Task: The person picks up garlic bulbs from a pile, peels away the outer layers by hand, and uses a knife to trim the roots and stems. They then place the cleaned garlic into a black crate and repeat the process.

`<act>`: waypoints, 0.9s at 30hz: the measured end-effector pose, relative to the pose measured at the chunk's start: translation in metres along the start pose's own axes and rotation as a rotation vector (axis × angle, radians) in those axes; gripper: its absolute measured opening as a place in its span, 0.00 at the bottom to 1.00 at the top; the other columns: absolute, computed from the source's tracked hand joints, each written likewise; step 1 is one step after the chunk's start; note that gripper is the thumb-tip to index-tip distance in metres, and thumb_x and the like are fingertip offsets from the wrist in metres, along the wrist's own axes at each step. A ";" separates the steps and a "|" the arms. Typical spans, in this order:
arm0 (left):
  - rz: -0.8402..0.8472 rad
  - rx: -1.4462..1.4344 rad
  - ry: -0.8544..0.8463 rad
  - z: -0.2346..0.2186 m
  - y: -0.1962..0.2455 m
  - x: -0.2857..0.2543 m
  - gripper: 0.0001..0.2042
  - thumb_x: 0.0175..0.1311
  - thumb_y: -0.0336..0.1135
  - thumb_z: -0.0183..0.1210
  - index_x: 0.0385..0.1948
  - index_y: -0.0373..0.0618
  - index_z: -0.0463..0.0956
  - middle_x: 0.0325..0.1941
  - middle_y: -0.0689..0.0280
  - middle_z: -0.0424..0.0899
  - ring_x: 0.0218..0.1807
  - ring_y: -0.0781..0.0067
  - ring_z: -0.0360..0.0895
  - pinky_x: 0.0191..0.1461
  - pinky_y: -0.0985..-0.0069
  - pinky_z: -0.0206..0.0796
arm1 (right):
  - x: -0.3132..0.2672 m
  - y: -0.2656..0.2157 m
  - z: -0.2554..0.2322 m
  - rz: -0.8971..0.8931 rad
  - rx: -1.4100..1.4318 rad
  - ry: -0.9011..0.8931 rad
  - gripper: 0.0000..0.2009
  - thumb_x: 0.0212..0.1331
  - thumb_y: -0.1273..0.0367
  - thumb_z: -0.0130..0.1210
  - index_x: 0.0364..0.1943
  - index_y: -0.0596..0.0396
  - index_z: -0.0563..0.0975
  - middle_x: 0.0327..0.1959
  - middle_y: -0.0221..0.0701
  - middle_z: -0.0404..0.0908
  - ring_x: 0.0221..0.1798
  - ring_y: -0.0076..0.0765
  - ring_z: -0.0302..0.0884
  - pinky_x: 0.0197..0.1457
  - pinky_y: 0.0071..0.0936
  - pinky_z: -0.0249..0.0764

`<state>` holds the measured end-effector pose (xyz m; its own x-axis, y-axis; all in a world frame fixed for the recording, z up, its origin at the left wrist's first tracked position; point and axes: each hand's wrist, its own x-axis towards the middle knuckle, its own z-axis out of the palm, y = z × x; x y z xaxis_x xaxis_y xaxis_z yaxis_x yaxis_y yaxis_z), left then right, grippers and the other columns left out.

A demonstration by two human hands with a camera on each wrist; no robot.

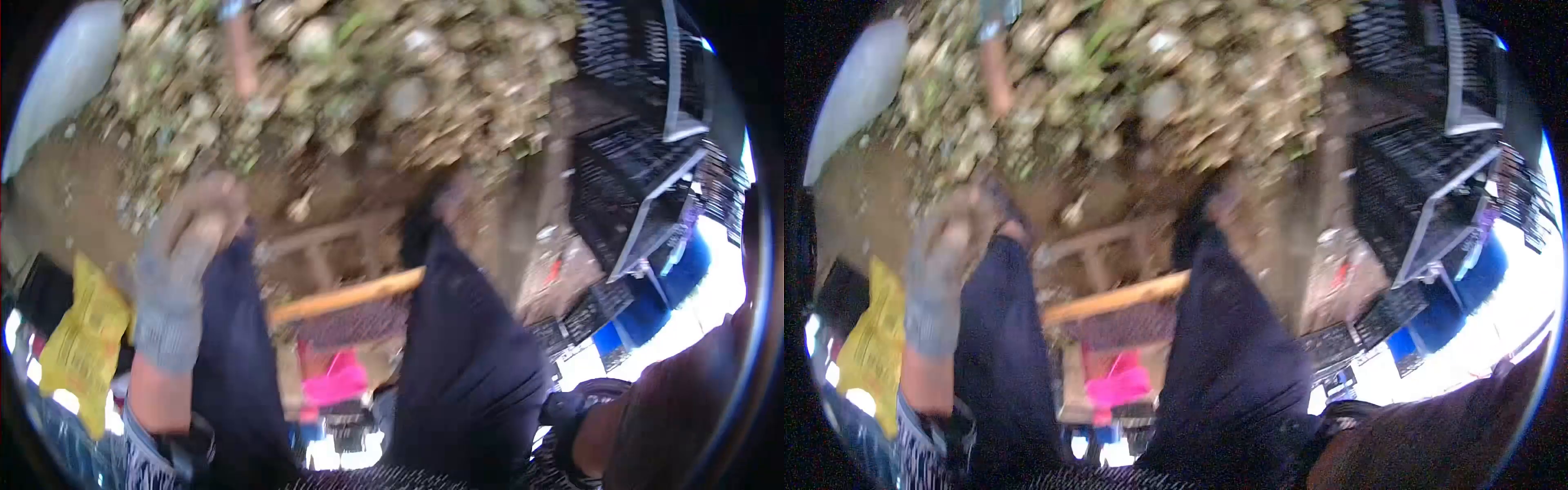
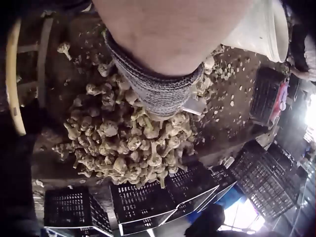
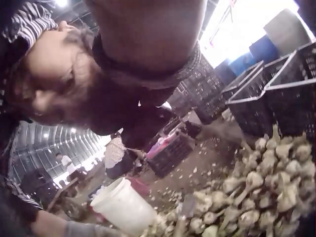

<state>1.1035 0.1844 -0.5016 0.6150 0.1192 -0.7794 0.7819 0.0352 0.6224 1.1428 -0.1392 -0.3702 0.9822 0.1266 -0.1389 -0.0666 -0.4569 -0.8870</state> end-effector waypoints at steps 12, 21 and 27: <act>0.024 -0.064 -0.070 -0.017 0.018 0.045 0.23 0.59 0.42 0.58 0.53 0.39 0.68 0.50 0.58 0.76 0.50 0.67 0.75 0.56 0.70 0.68 | 0.066 0.035 0.025 0.126 -0.238 -0.308 0.23 0.50 0.68 0.55 0.53 0.62 0.70 0.40 0.36 0.78 0.41 0.36 0.74 0.47 0.30 0.70; 0.170 -0.047 -0.049 -0.036 0.067 0.078 0.26 0.56 0.45 0.61 0.54 0.41 0.68 0.52 0.57 0.75 0.50 0.67 0.75 0.54 0.70 0.67 | 0.104 0.067 0.048 0.087 -0.608 -0.747 0.22 0.42 0.61 0.61 0.44 0.55 0.76 0.41 0.41 0.77 0.44 0.50 0.74 0.47 0.38 0.69; 0.359 -0.041 -0.012 -0.065 0.074 0.096 0.28 0.56 0.46 0.61 0.56 0.41 0.67 0.54 0.58 0.73 0.50 0.66 0.75 0.55 0.70 0.67 | 0.113 0.057 0.041 0.178 -0.428 -0.288 0.26 0.49 0.52 0.60 0.44 0.60 0.76 0.42 0.40 0.77 0.45 0.39 0.76 0.45 0.29 0.71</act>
<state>1.2135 0.2626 -0.5255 0.8509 0.1194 -0.5116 0.5117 0.0326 0.8585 1.2426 -0.1145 -0.4543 0.8703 0.2235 -0.4388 -0.0907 -0.8031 -0.5889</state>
